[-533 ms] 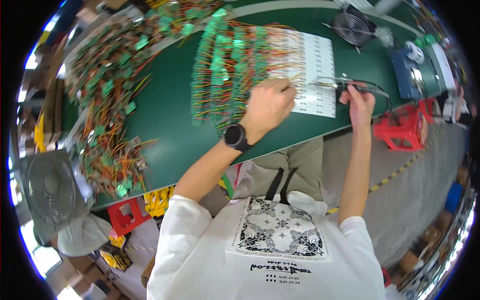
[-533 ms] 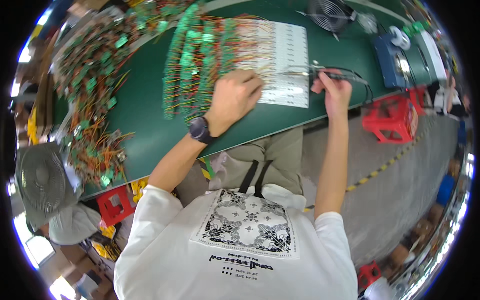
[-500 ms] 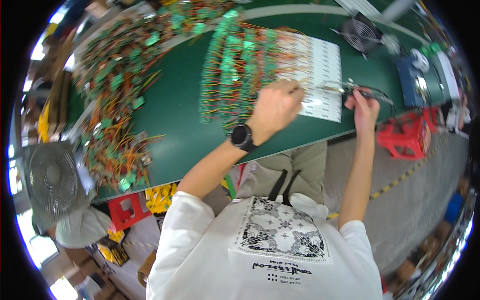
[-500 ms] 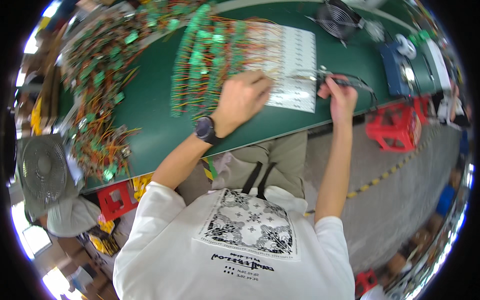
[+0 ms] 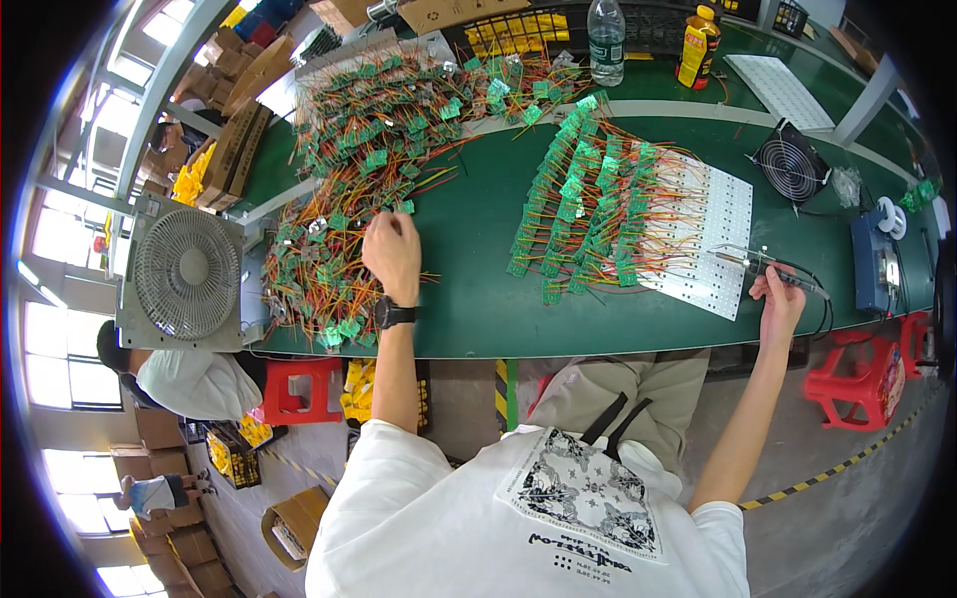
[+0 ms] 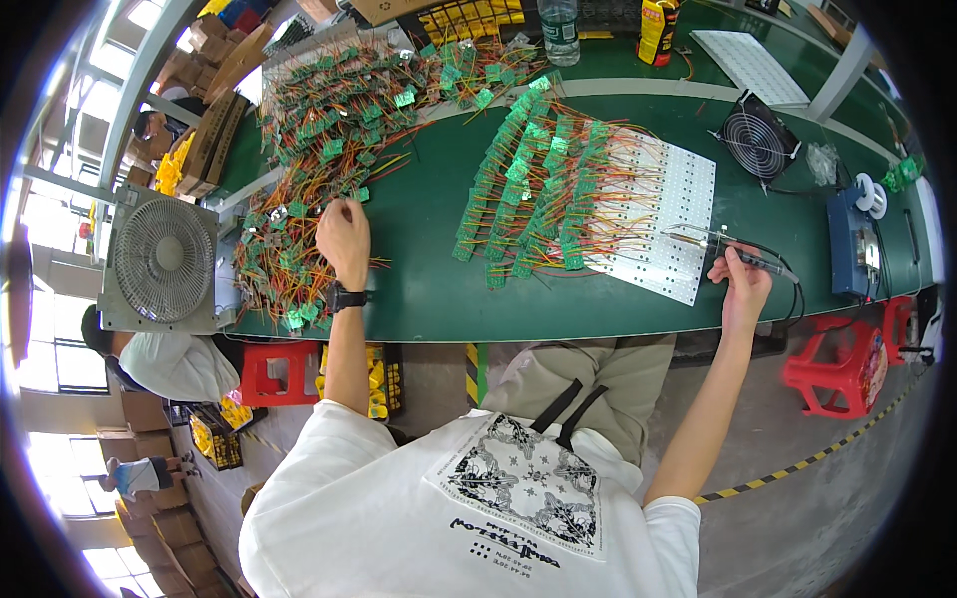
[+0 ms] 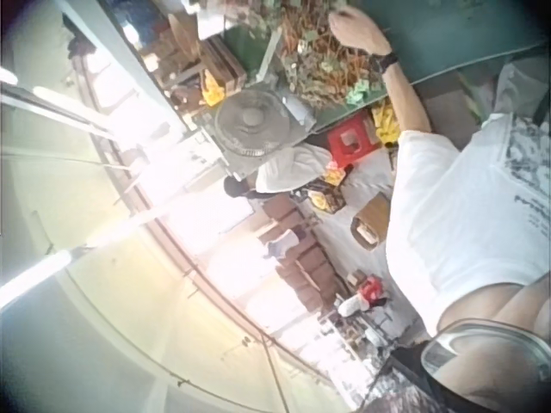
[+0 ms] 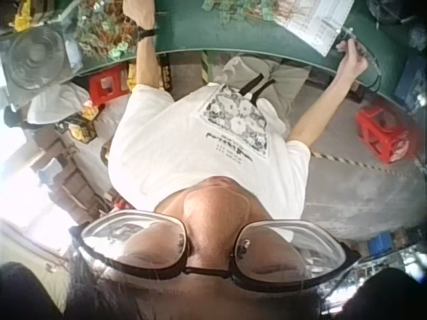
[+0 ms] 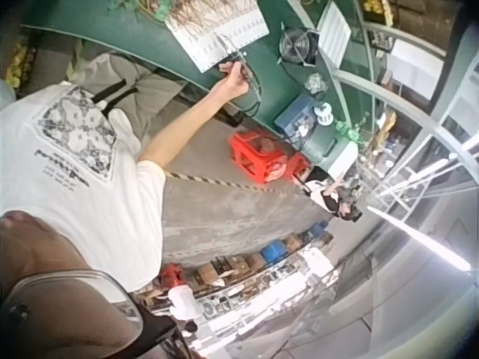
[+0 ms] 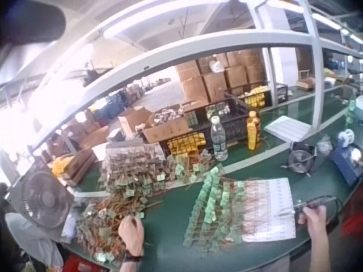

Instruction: The person picks up small circuit boards with attached wires, aligns the wires against contact points on an LED panel, and solders them to the panel using a soldering iron.

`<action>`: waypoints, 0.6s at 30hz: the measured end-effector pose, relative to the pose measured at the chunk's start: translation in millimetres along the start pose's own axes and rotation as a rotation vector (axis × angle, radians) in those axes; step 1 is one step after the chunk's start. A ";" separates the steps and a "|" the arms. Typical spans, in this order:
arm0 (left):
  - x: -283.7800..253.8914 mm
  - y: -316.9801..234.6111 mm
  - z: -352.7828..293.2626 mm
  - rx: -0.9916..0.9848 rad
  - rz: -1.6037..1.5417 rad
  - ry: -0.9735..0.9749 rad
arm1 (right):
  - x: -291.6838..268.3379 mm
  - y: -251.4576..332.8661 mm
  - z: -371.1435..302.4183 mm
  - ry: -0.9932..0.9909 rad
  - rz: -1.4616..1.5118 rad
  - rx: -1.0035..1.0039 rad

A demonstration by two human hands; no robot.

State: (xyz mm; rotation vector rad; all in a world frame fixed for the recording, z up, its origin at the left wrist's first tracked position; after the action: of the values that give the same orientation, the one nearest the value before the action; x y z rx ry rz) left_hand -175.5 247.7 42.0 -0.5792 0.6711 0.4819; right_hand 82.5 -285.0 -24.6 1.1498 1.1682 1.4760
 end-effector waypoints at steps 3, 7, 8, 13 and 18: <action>2.1 12.5 6.2 -0.159 0.052 0.084 | -0.9 0.3 1.4 -0.003 -0.003 -0.002; 19.9 25.5 11.3 -0.259 -0.029 0.110 | -1.6 -1.0 0.5 -0.007 0.030 -0.011; 23.0 30.1 10.5 -0.282 -0.121 0.096 | -1.5 -0.7 0.0 -0.009 0.031 -0.012; 20.5 43.6 -4.6 -0.386 -0.377 0.212 | 0.3 -1.7 0.3 -0.016 0.016 0.003; -20.4 25.0 -49.8 -0.402 -0.611 0.418 | 0.2 -3.2 1.0 -0.023 0.029 0.010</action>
State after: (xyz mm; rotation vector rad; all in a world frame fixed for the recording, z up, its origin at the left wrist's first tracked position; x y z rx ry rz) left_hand -225.7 229.9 15.8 -1.2386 0.7518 -0.0933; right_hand 83.8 -284.1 -27.6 1.1917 1.1490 1.4765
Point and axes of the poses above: each hand's wrist, its own z-axis towards the middle knuckle, its own x-axis out of the palm, y = z × x, the point moved 4 cm from there along z, towards the middle knuckle, and after that the axes turned 6 degrees about -z, right-handed, at the moved point
